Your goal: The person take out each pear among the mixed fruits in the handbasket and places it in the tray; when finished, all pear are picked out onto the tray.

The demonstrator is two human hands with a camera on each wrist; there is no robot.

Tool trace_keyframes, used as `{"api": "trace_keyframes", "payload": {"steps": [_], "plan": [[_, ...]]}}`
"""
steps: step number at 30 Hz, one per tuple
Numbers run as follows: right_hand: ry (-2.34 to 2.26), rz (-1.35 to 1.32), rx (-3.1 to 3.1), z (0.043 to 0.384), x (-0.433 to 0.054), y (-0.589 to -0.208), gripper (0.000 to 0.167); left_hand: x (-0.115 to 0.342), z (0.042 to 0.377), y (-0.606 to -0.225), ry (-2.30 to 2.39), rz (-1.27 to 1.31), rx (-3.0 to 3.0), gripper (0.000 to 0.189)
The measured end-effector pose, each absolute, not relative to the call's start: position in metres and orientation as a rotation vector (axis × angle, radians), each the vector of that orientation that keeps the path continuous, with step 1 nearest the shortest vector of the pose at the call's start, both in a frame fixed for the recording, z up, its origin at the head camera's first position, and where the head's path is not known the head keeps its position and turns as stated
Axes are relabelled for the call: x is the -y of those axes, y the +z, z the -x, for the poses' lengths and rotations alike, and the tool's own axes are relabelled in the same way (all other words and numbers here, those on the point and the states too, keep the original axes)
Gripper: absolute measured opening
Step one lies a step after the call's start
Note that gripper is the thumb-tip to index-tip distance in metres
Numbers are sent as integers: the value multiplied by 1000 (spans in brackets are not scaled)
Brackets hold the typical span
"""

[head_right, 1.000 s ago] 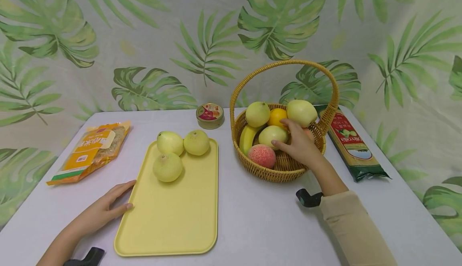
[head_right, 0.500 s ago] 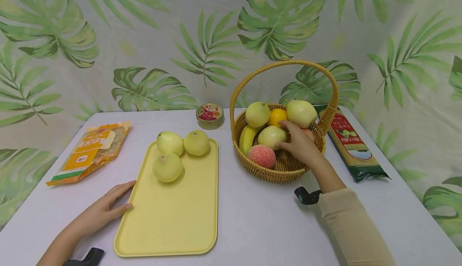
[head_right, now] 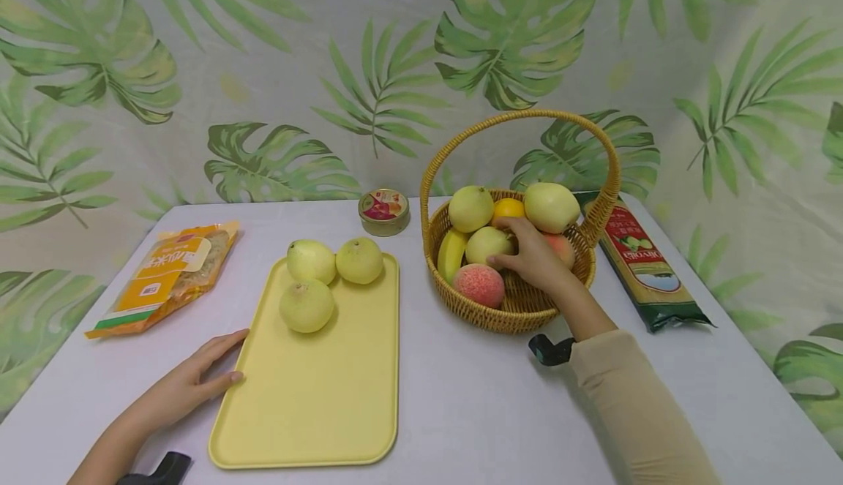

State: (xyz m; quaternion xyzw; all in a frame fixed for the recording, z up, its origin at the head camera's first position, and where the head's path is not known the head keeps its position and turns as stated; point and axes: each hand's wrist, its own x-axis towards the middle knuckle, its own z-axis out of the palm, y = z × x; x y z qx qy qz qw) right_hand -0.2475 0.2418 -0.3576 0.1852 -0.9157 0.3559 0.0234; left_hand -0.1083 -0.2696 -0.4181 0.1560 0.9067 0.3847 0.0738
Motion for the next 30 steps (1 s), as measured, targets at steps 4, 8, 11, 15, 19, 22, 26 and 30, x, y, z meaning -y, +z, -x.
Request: {"api": "trace_keyframes", "payload": {"steps": [4, 8, 11, 15, 19, 22, 26, 30], "plan": [[1167, -530, 2884, 249, -242, -358, 64, 270, 108, -418, 1153, -475, -2729, 63], [1178, -520, 2910, 250, -242, -358, 67, 270, 108, -418, 1150, -482, -2732, 63], [1146, -538, 2913, 251, -240, -357, 68, 270, 108, -418, 1151, -485, -2733, 62], [1112, -552, 2911, 251, -238, -357, 67, 270, 108, -419, 1151, -485, -2735, 62], [1091, -561, 2917, 251, -237, -356, 66, 271, 108, -419, 1140, -479, -2741, 63], [1077, -570, 2924, 250, -237, -355, 66, 270, 107, -419, 1134, -475, -2741, 63], [1081, -558, 2920, 250, -237, -355, 65, 270, 107, -418, 1134, -472, -2739, 63], [1080, -535, 2898, 249, -237, -356, 65, 269, 107, -417, 1135, -475, -2738, 63]]}}
